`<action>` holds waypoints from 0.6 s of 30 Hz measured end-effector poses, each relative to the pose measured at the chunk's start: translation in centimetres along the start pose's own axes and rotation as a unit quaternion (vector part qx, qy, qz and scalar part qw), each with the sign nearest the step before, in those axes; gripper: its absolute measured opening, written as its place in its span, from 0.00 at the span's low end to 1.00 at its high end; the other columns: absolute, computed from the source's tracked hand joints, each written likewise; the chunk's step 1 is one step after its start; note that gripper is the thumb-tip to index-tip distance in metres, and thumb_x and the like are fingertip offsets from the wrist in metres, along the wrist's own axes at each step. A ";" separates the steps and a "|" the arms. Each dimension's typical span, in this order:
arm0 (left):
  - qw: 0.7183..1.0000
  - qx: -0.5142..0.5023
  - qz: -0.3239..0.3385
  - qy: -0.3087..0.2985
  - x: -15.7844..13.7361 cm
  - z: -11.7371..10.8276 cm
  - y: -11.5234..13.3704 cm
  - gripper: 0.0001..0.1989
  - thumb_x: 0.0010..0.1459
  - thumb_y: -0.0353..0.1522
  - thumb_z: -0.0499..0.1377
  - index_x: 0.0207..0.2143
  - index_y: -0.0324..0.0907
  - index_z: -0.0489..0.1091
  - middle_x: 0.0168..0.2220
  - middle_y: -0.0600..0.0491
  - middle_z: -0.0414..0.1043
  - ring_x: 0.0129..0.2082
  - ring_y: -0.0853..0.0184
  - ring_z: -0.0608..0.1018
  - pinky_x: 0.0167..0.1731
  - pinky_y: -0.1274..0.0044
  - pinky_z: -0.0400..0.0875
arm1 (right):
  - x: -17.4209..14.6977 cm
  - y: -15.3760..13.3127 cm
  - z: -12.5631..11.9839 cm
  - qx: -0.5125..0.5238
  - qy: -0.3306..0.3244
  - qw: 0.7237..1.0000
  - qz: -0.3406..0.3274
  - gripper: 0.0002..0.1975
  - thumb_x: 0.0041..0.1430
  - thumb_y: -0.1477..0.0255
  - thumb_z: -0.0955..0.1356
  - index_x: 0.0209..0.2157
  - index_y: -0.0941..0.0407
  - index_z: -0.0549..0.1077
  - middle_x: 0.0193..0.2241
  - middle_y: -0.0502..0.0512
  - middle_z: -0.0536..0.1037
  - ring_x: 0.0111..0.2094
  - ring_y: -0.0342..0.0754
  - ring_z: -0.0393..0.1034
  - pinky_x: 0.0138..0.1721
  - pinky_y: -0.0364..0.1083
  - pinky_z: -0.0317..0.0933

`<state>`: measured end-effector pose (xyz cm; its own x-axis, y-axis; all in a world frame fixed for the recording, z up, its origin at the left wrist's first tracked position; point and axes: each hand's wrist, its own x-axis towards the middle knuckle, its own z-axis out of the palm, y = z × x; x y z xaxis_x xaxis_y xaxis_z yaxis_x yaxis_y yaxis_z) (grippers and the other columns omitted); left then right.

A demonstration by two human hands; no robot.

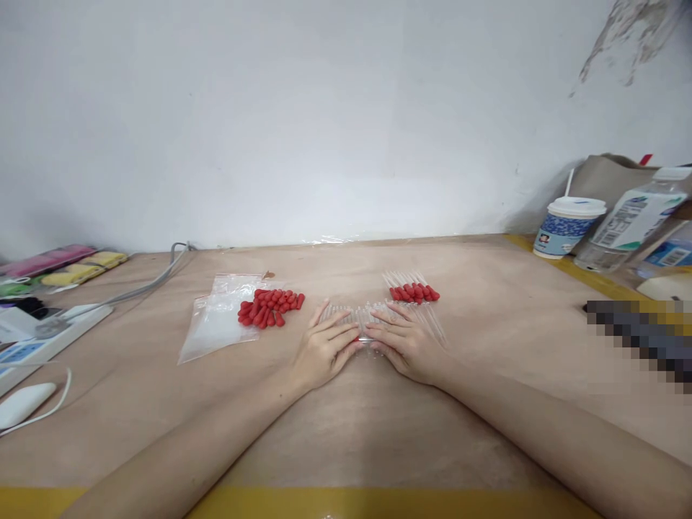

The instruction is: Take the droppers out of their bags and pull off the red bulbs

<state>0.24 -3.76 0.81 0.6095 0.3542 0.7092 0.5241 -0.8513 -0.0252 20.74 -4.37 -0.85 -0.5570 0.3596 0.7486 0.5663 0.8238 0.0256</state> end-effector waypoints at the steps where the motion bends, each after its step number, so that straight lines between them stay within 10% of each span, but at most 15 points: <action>1: 1.000 0.000 0.003 0.003 0.0 0.1 0.0 0.09 0.56 0.32 0.54 0.39 0.46 0.71 0.37 0.53 0.76 0.45 0.62 0.73 0.56 0.57 0.49 | 0.0 0.0 0.1 0.004 0.000 1.000 0.004 0.11 0.59 0.72 0.62 0.42 0.56 0.71 0.40 0.53 0.76 0.48 0.49 0.66 0.52 0.55 0.56; 18: 0.997 -0.038 0.021 -0.067 -0.3 -0.6 0.1 0.09 0.57 0.28 0.51 0.39 0.41 0.68 0.38 0.52 0.75 0.49 0.63 0.70 0.58 0.60 0.48 | 0.3 -0.4 -0.1 0.062 -0.008 0.997 -0.036 0.07 0.59 0.77 0.60 0.36 0.58 0.69 0.33 0.55 0.76 0.39 0.44 0.70 0.46 0.47 0.63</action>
<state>-0.28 -4.19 1.04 0.7072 0.3613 0.6077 0.4524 -0.8918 0.0037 20.45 -4.67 -0.56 -0.6042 0.3033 0.7368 0.4452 0.8954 -0.0036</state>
